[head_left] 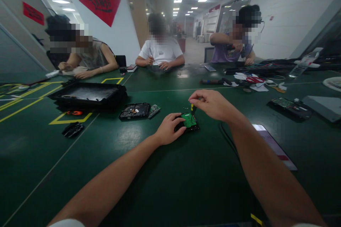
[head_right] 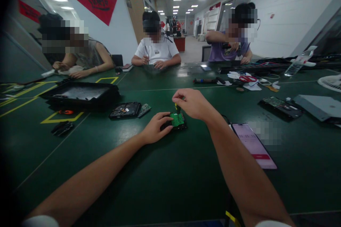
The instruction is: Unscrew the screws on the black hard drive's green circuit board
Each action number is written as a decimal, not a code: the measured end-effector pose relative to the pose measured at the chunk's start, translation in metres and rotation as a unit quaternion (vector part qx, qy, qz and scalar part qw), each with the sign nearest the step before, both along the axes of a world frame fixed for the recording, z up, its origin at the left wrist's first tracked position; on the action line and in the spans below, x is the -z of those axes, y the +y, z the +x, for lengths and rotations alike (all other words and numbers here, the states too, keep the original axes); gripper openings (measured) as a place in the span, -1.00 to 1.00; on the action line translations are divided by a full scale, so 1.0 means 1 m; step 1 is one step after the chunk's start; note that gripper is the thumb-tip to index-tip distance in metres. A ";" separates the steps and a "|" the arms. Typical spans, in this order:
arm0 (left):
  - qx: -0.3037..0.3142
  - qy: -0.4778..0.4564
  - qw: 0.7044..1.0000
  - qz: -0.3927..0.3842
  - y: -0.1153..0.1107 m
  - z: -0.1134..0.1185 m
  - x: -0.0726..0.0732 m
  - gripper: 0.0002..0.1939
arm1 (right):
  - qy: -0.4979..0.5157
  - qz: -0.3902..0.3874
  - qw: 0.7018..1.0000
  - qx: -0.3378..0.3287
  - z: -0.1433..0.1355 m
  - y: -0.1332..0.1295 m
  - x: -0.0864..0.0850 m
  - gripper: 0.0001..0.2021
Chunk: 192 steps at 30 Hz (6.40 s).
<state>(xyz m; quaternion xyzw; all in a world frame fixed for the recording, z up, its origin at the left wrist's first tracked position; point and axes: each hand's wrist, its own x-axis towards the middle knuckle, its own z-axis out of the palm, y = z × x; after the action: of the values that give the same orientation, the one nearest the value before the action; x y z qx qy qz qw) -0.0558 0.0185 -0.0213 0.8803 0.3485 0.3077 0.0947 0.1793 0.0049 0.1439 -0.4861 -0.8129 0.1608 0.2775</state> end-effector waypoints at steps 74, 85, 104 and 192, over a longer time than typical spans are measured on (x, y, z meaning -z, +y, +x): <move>0.010 -0.001 1.000 -0.005 -0.001 0.000 -0.003 -0.59 | 0.031 -0.054 0.998 0.011 0.001 -0.003 -0.001 -0.82; 0.007 -0.009 1.000 -0.002 -0.001 0.000 0.001 -0.59 | 0.031 -0.032 0.998 -0.034 -0.001 0.000 0.003 -0.76; 0.006 -0.001 1.000 0.000 0.001 0.000 0.001 -0.58 | 0.014 -0.034 0.999 0.002 0.000 -0.001 0.002 -0.84; 0.056 0.122 0.991 0.010 -0.007 0.004 -0.010 -0.28 | 0.024 -0.038 0.999 0.023 0.002 -0.004 -0.003 -0.88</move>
<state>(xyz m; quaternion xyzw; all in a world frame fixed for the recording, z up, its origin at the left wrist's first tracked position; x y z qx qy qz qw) -0.0516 0.0114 -0.0109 0.9303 0.3044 0.1957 0.0599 0.1812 0.0011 0.1468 -0.5111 -0.7879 0.1966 0.2817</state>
